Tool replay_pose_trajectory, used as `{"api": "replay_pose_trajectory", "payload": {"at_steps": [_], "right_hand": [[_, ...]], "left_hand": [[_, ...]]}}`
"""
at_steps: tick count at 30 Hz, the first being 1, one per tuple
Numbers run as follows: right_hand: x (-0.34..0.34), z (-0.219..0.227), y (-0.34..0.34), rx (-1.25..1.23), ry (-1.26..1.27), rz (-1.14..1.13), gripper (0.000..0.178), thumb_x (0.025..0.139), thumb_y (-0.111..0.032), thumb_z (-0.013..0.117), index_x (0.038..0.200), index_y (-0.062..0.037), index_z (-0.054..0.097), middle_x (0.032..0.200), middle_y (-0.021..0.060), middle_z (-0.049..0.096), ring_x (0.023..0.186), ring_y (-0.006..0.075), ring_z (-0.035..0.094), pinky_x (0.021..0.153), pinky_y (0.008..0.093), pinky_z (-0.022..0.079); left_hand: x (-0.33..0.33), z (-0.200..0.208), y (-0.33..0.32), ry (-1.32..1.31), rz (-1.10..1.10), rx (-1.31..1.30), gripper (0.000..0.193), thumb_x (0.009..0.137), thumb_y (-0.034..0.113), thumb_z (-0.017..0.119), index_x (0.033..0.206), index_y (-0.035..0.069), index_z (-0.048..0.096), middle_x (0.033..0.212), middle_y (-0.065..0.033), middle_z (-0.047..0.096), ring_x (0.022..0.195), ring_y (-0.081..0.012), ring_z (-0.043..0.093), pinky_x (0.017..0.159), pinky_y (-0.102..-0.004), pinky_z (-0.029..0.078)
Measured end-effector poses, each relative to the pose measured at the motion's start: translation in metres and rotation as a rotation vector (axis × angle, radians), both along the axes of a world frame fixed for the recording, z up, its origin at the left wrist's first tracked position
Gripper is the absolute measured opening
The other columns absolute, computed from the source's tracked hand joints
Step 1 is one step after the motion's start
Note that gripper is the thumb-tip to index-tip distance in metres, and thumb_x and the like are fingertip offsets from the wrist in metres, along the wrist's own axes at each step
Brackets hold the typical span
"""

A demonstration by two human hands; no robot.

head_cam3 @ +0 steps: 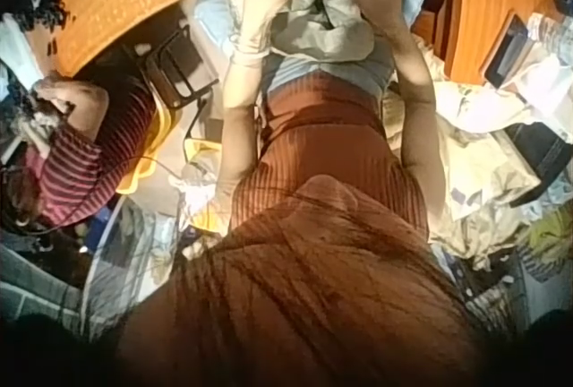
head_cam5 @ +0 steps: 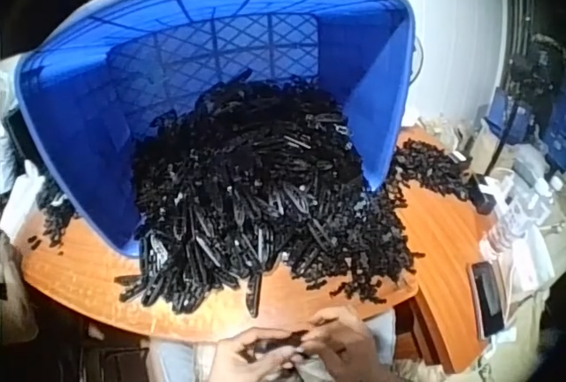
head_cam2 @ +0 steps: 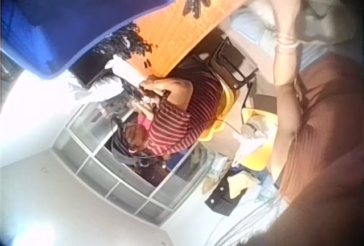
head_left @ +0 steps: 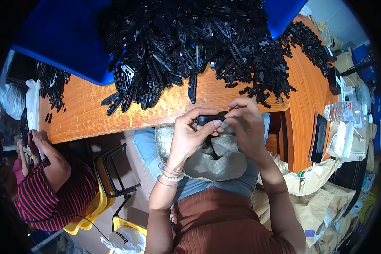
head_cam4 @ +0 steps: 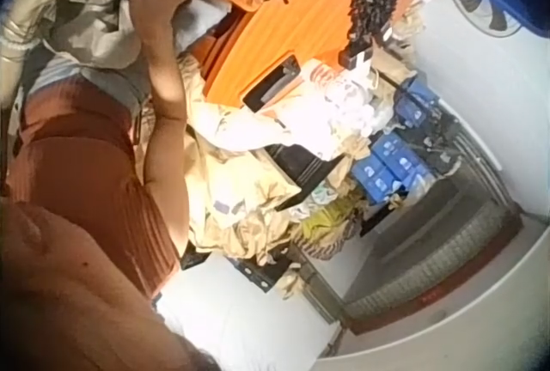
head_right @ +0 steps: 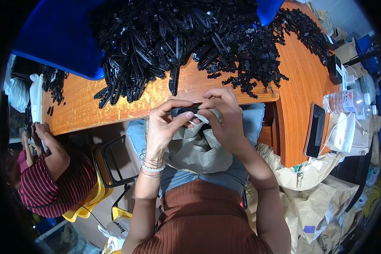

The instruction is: Picking up black plastic hardware parts from a table and placing them into a cloth bag.

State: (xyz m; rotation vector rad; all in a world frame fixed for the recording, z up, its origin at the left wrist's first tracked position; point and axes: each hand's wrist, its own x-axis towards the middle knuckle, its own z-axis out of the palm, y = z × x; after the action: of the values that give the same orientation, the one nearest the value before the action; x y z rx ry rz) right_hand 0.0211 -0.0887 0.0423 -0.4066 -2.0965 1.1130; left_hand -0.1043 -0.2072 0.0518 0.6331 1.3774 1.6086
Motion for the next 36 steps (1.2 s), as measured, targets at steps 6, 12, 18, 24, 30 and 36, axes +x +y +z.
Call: {"api": "replay_pose_trajectory", "payload": {"at_steps": [6,12,18,24,30,36], "right_hand": [[0.015,-0.013,-0.001,-0.488,-0.259,0.156,0.026,0.078,-0.008,0.071,0.102,-0.0018,0.065,0.080,0.0039,0.063,0.073,0.0088,0.056,0.067,0.0246,0.044],[0.024,-0.017,0.001,-0.377,-0.254,0.284,0.020,0.079,-0.007,0.069,0.098,-0.0009,0.067,0.081,0.0055,0.066,0.074,0.0143,0.059,0.067,0.0269,0.045],[0.005,-0.008,0.055,0.560,-0.246,-0.248,0.007,0.076,-0.003,0.066,0.083,-0.0018,0.066,0.087,0.0072,0.059,0.085,0.0250,0.053,0.075,0.0360,0.040],[-0.005,-0.008,0.073,0.551,-0.369,-0.211,0.008,0.076,-0.004,0.066,0.082,-0.0008,0.064,0.091,0.0056,0.057,0.091,0.0247,0.051,0.079,0.0355,0.037],[-0.018,-0.019,0.065,0.313,-0.060,-0.228,0.010,0.082,0.001,0.061,0.092,-0.0002,0.061,0.084,0.0061,0.058,0.075,0.0168,0.054,0.067,0.0293,0.040],[-0.024,-0.027,0.038,-0.197,-0.072,-0.183,0.021,0.089,0.002,0.056,0.109,0.0034,0.061,0.086,0.0048,0.063,0.080,0.0085,0.060,0.072,0.0188,0.047]], "left_hand": [[-0.003,-0.004,-0.011,0.237,-0.084,-0.022,0.019,0.084,-0.004,0.062,0.102,-0.005,0.063,0.086,-0.0091,0.067,0.073,-0.0121,0.066,0.064,-0.0189,0.051],[-0.028,-0.007,-0.023,0.494,-0.304,-0.038,0.015,0.085,0.011,0.065,0.096,0.001,0.069,0.087,-0.0107,0.068,0.074,-0.0142,0.064,0.067,-0.0273,0.049],[-0.042,-0.019,0.018,0.918,0.279,-0.240,0.026,0.079,0.021,0.072,0.085,-0.003,0.065,0.077,-0.0130,0.063,0.064,-0.0241,0.061,0.060,-0.0336,0.047],[-0.048,-0.027,0.036,1.067,0.396,-0.371,0.035,0.074,0.027,0.075,0.083,-0.003,0.061,0.074,-0.0152,0.061,0.063,-0.0300,0.060,0.059,-0.0380,0.046],[-0.043,-0.022,0.031,0.852,0.356,-0.328,0.030,0.070,0.017,0.077,0.081,-0.001,0.056,0.071,-0.0139,0.059,0.063,-0.0310,0.059,0.060,-0.0377,0.045],[-0.021,-0.022,0.025,1.305,0.284,-0.257,0.021,0.076,0.009,0.071,0.089,0.001,0.056,0.080,-0.0130,0.058,0.065,-0.0320,0.059,0.056,-0.0370,0.046]]}}
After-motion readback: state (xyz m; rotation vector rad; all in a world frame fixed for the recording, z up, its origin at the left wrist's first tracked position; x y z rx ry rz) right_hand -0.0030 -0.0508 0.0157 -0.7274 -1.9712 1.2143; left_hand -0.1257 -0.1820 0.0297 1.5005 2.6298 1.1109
